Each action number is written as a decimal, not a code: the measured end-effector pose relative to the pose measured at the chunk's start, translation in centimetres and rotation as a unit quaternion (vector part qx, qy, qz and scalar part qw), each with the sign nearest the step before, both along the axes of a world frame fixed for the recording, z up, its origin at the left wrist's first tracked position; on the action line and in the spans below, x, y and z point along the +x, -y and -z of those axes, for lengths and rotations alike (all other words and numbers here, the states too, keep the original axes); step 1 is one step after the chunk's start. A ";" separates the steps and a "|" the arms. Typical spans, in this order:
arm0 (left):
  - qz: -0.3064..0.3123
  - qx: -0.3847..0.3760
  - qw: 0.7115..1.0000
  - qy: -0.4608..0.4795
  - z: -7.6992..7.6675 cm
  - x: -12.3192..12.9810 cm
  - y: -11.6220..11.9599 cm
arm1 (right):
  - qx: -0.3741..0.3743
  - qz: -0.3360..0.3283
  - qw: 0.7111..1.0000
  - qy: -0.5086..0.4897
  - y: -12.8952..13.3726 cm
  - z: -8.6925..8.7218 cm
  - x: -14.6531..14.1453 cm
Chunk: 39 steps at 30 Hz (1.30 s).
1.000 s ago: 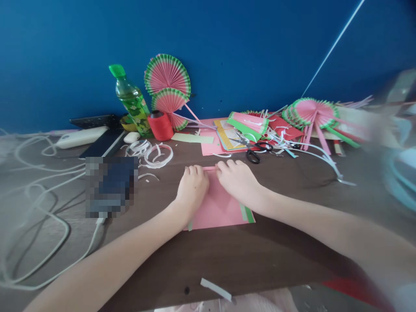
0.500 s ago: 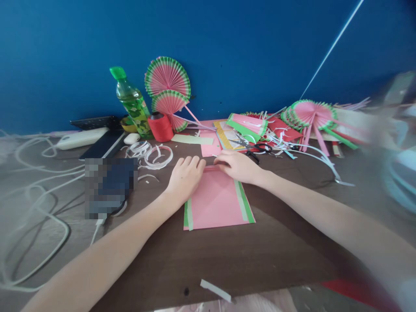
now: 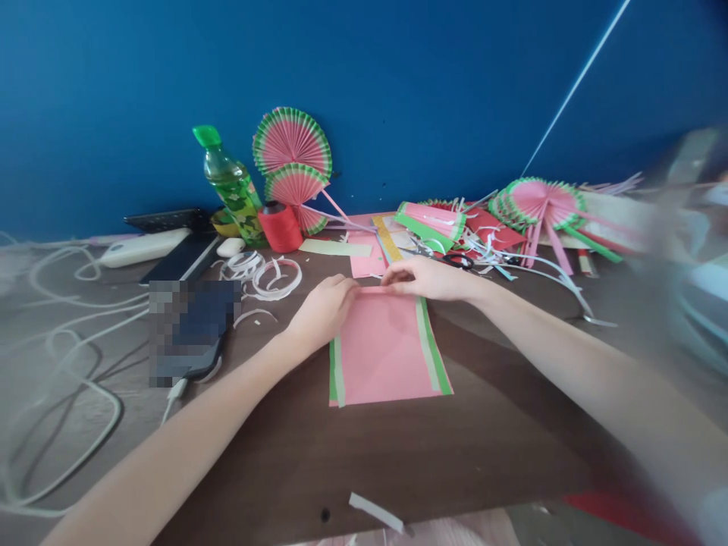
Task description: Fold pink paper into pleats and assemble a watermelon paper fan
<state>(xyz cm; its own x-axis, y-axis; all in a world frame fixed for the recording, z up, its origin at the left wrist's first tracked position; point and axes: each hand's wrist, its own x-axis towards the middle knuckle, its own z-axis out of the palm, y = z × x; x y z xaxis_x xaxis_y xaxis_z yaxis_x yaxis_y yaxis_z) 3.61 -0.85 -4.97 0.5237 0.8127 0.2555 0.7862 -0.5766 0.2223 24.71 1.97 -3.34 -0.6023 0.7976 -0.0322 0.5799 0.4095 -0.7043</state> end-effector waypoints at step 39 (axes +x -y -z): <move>0.055 -0.309 0.947 0.073 -1.4 -3.4 -3.0 | -0.048 -0.004 0.999 -0.016 -1.7 1.7 0.9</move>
<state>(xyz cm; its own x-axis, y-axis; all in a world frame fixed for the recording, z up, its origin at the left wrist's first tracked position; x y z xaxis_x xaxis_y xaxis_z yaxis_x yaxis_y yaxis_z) 0.23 2.15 -3.56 0.6089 0.7739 -0.1739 0.6640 -0.3774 0.6455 25.59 3.65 -5.01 -0.6108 0.7868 -0.0888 0.5529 0.3436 -0.7591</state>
